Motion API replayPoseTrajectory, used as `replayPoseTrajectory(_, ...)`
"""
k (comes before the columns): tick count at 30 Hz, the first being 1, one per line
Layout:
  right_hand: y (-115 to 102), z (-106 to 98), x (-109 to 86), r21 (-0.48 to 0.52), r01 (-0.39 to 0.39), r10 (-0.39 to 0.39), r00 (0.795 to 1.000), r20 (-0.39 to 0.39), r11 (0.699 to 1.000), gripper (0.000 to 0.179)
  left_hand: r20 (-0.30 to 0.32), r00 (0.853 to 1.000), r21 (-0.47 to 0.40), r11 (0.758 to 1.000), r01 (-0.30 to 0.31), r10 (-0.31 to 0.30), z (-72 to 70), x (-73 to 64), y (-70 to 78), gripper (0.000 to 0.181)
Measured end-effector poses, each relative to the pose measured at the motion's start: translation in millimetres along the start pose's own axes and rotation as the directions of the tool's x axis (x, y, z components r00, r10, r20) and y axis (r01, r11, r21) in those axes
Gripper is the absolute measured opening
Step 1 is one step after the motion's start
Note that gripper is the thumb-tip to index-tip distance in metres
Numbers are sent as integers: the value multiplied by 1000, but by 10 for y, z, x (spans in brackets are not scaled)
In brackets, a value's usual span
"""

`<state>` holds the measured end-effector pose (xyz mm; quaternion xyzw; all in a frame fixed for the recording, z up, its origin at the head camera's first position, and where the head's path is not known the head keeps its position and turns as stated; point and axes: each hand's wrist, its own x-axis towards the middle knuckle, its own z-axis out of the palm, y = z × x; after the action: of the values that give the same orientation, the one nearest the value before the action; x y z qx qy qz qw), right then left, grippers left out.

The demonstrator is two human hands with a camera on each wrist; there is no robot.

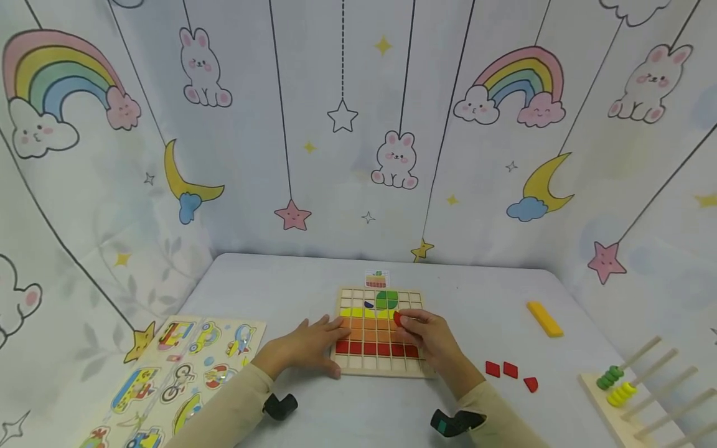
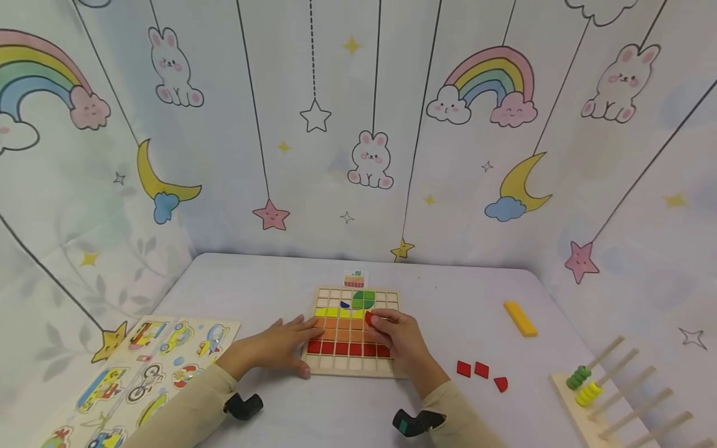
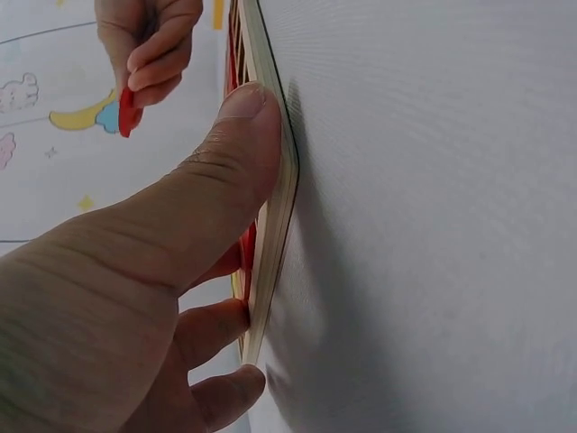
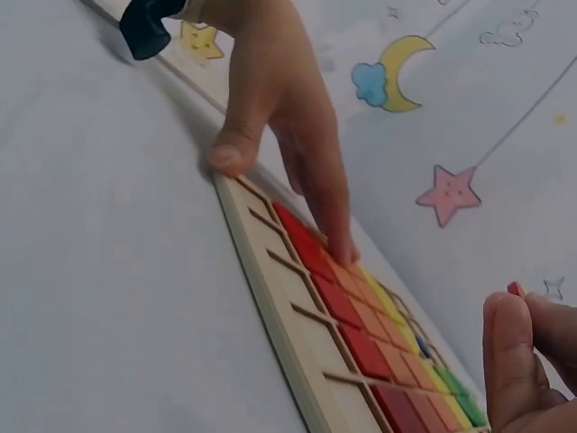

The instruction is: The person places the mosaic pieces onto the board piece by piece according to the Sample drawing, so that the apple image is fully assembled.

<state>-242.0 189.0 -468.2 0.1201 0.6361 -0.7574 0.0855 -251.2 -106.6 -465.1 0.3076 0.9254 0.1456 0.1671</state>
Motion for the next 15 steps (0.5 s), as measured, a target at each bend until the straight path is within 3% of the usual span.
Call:
replayPoseTrajectory(5,78,318,-44,-61,-38,45,993,111,997,34,0,1000,-5,1000,1,-1,20,2,-16,90)
replayPoseTrajectory(10,161,627,-117,-243,10,48,972,231,970,25,1,1000,-19,1000,-1,1,18,-1,-27,91)
replayPoseTrajectory(12,192,728,-145,-349,61,32,966,256,935,18,-2,1000,-28,1000,-4,4,12,-2,-26,90)
replayPoseTrajectory(15,237,841,-177,-516,178,-22,955,294,838,6,-9,1000,-34,999,-14,14,1,-6,-20,90)
